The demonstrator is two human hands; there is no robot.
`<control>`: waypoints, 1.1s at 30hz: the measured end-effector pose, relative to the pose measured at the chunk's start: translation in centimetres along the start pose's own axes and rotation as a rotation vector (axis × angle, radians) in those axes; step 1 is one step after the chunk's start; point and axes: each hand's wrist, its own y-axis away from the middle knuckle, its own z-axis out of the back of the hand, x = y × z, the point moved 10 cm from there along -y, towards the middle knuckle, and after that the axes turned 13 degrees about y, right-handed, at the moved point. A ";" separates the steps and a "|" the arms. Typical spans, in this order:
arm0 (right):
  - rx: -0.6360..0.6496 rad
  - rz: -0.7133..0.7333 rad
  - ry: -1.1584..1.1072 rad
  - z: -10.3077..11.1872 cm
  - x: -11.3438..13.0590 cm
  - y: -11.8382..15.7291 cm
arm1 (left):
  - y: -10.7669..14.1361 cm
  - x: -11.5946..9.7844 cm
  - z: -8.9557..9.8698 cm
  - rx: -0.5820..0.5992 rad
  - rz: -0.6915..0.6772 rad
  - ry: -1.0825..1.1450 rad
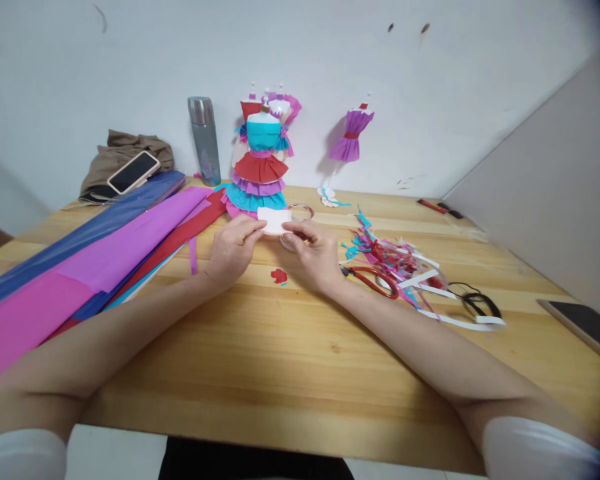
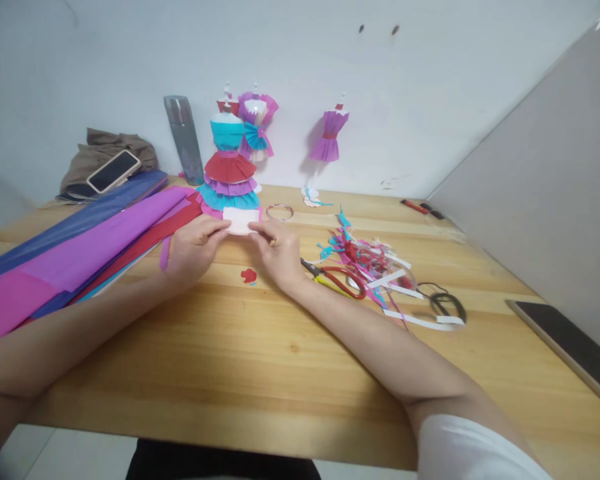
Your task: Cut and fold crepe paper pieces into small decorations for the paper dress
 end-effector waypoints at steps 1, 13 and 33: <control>0.001 0.008 0.018 0.0 0.1 0.0 | 0.0 -0.1 -0.1 0.008 -0.010 -0.015; 0.008 -0.136 -0.070 -0.9 -1.9 0.3 | 0.1 0.1 0.1 -0.008 0.022 -0.042; 0.038 -0.242 -0.156 -1.2 -1.8 0.2 | 0.9 3.4 -0.2 -0.153 0.436 0.416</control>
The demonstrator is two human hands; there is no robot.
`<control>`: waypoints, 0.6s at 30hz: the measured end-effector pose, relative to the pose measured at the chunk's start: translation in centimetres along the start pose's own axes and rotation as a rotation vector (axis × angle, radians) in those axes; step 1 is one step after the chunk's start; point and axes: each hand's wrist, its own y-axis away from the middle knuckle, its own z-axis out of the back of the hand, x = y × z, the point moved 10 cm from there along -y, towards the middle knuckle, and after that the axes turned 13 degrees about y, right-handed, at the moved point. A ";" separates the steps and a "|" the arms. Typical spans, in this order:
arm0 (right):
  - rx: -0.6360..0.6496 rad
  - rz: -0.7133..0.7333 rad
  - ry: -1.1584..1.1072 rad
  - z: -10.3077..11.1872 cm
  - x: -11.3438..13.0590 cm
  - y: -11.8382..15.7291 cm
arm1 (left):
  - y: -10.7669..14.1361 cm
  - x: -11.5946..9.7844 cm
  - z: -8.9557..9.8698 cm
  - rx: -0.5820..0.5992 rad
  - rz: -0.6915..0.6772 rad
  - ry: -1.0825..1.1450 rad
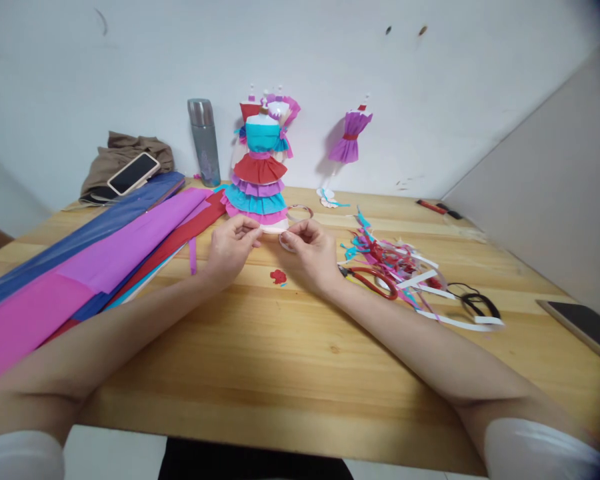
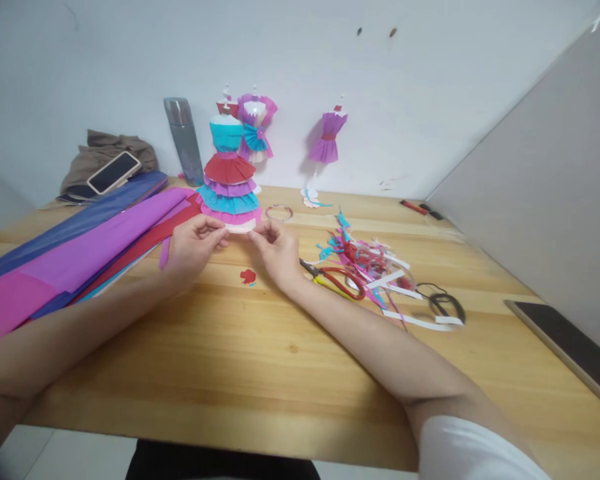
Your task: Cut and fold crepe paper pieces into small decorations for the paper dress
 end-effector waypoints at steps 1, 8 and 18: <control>0.006 -0.006 -0.019 -0.1 -0.1 0.0 | 0.0 0.2 0.0 -0.006 0.025 0.032; -0.005 -0.053 -0.102 0.1 -0.3 0.0 | -0.1 0.5 -0.1 -0.013 0.060 0.121; 0.017 -0.086 -0.147 0.0 -0.6 -0.1 | -0.4 0.3 -0.2 0.034 0.047 0.102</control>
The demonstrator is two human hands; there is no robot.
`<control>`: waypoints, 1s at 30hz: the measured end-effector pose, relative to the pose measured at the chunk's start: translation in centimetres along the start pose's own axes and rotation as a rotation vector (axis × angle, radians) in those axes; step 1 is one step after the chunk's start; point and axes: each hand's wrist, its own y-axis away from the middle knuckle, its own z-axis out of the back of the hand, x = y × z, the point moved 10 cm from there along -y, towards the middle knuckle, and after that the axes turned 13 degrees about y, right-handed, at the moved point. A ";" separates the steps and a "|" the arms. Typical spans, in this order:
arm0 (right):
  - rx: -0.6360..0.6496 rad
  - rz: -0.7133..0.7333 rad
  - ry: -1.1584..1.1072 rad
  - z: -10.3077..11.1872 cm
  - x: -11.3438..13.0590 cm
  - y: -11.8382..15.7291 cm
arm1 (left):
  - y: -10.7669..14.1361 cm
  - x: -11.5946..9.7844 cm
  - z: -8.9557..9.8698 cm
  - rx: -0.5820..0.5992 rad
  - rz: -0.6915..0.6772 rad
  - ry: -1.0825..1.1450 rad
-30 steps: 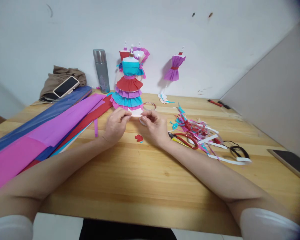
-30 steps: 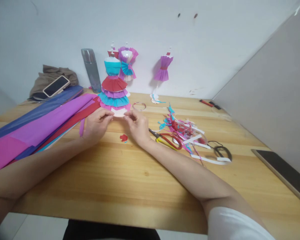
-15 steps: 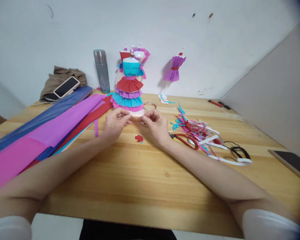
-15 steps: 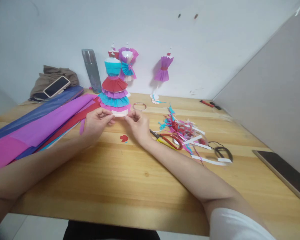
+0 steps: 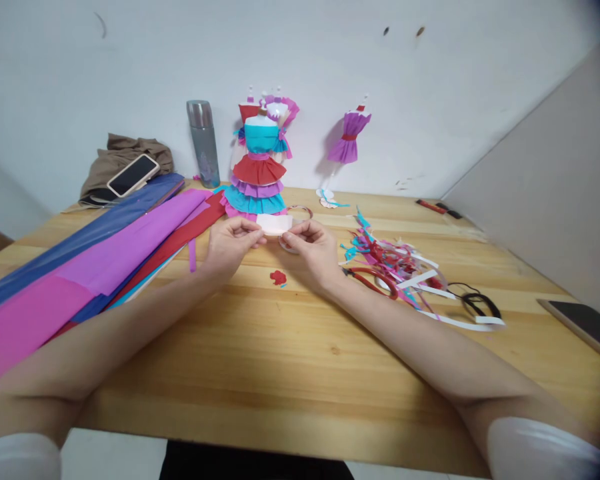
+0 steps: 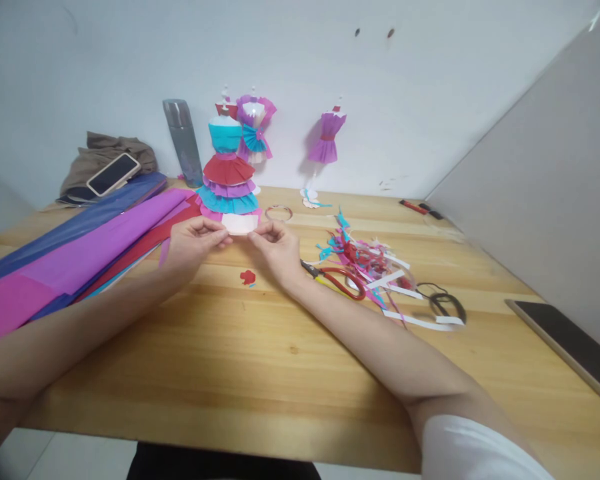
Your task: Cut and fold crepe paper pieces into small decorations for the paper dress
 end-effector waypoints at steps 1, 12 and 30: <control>0.006 0.008 -0.001 -0.1 0.0 0.0 | 0.0 -0.1 -0.1 0.009 -0.004 -0.007; 0.013 0.131 0.061 -0.1 0.9 0.1 | 0.2 -0.8 -0.1 0.005 -0.052 -0.037; 0.173 -0.116 -0.160 -1.5 -0.2 0.0 | 1.0 -1.9 -1.3 0.158 -0.240 -0.123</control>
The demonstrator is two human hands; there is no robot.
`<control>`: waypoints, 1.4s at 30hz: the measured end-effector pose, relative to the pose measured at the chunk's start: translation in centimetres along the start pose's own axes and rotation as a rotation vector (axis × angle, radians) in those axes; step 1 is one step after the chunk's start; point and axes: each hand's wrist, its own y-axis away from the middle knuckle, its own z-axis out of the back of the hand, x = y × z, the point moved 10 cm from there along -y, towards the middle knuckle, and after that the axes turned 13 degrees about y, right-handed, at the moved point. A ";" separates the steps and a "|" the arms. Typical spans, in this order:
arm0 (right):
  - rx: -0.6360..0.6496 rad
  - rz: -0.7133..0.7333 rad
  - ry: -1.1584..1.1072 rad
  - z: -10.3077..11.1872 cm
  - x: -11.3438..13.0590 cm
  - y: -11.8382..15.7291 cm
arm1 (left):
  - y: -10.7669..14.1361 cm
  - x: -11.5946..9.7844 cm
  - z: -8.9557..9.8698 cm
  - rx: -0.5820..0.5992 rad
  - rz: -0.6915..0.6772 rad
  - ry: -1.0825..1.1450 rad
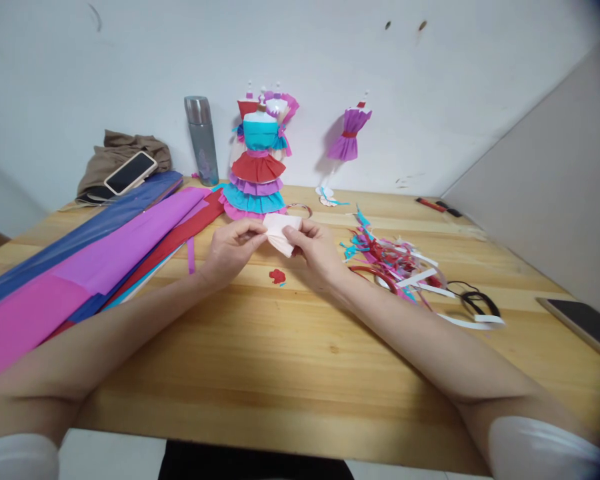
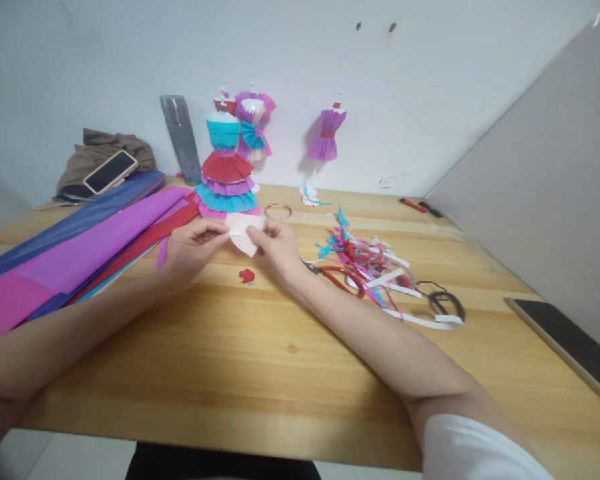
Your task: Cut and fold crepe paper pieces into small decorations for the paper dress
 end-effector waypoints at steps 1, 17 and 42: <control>-0.010 0.009 0.022 0.1 0.2 0.0 | 0.0 0.3 -0.1 0.000 0.034 0.026; -0.013 0.091 0.182 0.0 1.4 0.3 | 1.4 4.0 -2.2 0.084 0.564 0.272; -0.127 0.209 0.066 1.2 2.7 1.2 | 1.2 5.2 -1.3 -0.072 0.632 0.427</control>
